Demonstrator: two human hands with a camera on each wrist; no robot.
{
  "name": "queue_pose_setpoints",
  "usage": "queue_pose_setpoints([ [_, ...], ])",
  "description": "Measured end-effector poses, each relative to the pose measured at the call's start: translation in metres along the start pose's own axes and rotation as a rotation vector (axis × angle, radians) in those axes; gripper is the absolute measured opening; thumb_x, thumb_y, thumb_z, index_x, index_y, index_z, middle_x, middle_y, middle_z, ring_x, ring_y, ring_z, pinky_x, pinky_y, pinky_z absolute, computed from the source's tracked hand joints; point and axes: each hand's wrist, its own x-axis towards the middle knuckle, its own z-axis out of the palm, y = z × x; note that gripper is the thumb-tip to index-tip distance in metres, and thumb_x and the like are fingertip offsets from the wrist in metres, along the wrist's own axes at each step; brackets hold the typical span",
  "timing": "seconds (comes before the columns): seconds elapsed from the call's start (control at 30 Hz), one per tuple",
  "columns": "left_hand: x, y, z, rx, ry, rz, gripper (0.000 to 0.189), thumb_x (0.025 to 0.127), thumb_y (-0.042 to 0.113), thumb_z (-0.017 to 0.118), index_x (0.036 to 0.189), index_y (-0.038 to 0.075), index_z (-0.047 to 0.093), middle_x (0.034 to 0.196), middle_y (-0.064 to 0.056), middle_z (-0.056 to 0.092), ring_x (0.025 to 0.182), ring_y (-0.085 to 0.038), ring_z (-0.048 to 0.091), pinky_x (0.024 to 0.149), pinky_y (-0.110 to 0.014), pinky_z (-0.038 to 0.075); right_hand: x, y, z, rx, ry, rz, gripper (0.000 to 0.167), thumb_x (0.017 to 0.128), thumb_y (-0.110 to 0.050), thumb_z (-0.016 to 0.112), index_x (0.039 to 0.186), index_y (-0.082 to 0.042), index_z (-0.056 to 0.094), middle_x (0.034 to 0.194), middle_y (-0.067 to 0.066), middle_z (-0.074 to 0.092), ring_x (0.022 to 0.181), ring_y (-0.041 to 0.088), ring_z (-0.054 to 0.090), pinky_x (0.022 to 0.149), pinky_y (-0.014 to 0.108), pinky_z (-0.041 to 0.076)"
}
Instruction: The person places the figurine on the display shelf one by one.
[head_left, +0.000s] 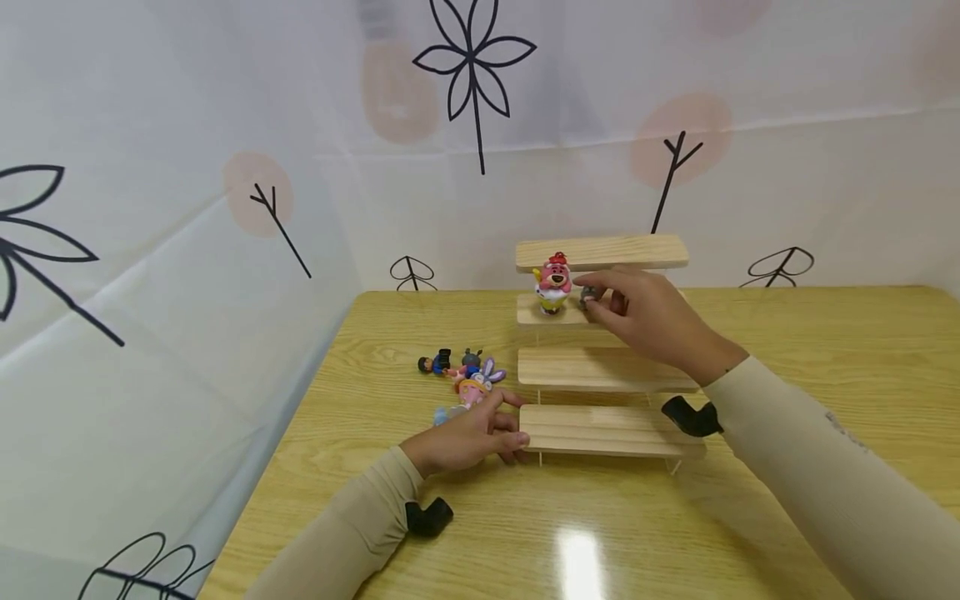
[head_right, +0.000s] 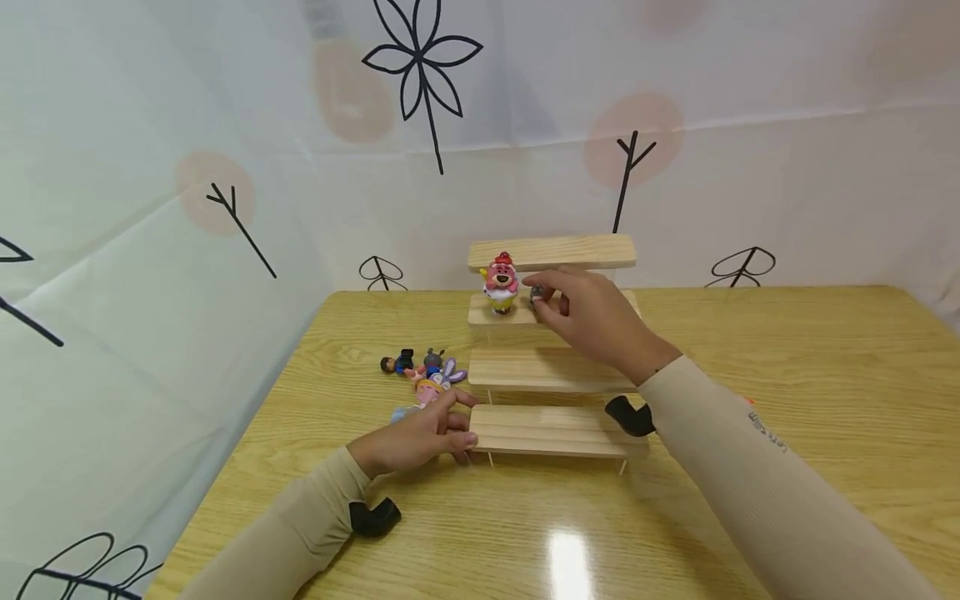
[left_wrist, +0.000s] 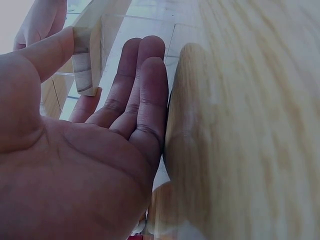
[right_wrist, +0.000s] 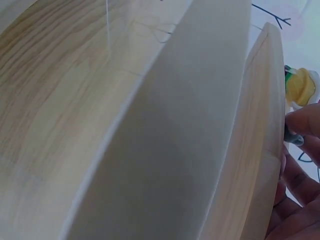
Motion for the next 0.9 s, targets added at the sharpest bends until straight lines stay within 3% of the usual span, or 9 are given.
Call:
queue_pose_setpoints([
  [0.37, 0.0, 0.0, 0.001, 0.004, 0.008, -0.004, 0.047, 0.104, 0.025, 0.056, 0.142, 0.015, 0.032, 0.11, -0.012, 0.071, 0.09, -0.021, 0.07, 0.085, -0.032, 0.055, -0.005, 0.0, -0.006, 0.048, 0.014, 0.001, 0.04, 0.092, -0.008, 0.071, 0.132, -0.009, 0.064, 0.101, 0.007, 0.069, 0.071, 0.013, 0.055, 0.058, 0.025, 0.046],
  [0.53, 0.0, 0.001, 0.002, 0.006, 0.011, -0.007, 0.046, 0.104, 0.026, 0.056, 0.142, 0.016, 0.032, 0.11, -0.012, 0.072, 0.089, -0.021, 0.07, 0.085, -0.031, 0.055, -0.013, 0.0, -0.008, 0.062, 0.088, -0.017, 0.04, 0.094, -0.009, 0.07, 0.133, -0.012, 0.064, 0.103, 0.007, 0.068, 0.077, 0.009, 0.058, 0.067, 0.023, 0.052],
  [0.7, -0.002, 0.003, 0.002, -0.015, 0.018, -0.014, 0.047, 0.104, 0.025, 0.057, 0.142, 0.015, 0.031, 0.11, -0.012, 0.071, 0.091, -0.022, 0.07, 0.085, -0.031, 0.055, -0.027, -0.002, -0.008, 0.126, 0.198, -0.003, 0.033, 0.095, -0.01, 0.068, 0.128, -0.012, 0.066, 0.101, 0.005, 0.068, 0.08, 0.002, 0.056, 0.07, 0.009, 0.047],
  [0.9, -0.002, 0.003, 0.001, -0.018, 0.008, -0.012, 0.047, 0.104, 0.026, 0.056, 0.143, 0.015, 0.031, 0.112, -0.013, 0.071, 0.093, -0.022, 0.07, 0.086, -0.031, 0.054, -0.046, 0.0, -0.004, 0.166, 0.287, -0.021, 0.028, 0.092, -0.002, 0.07, 0.119, -0.009, 0.07, 0.095, 0.001, 0.069, 0.08, -0.004, 0.055, 0.073, 0.005, 0.045],
])
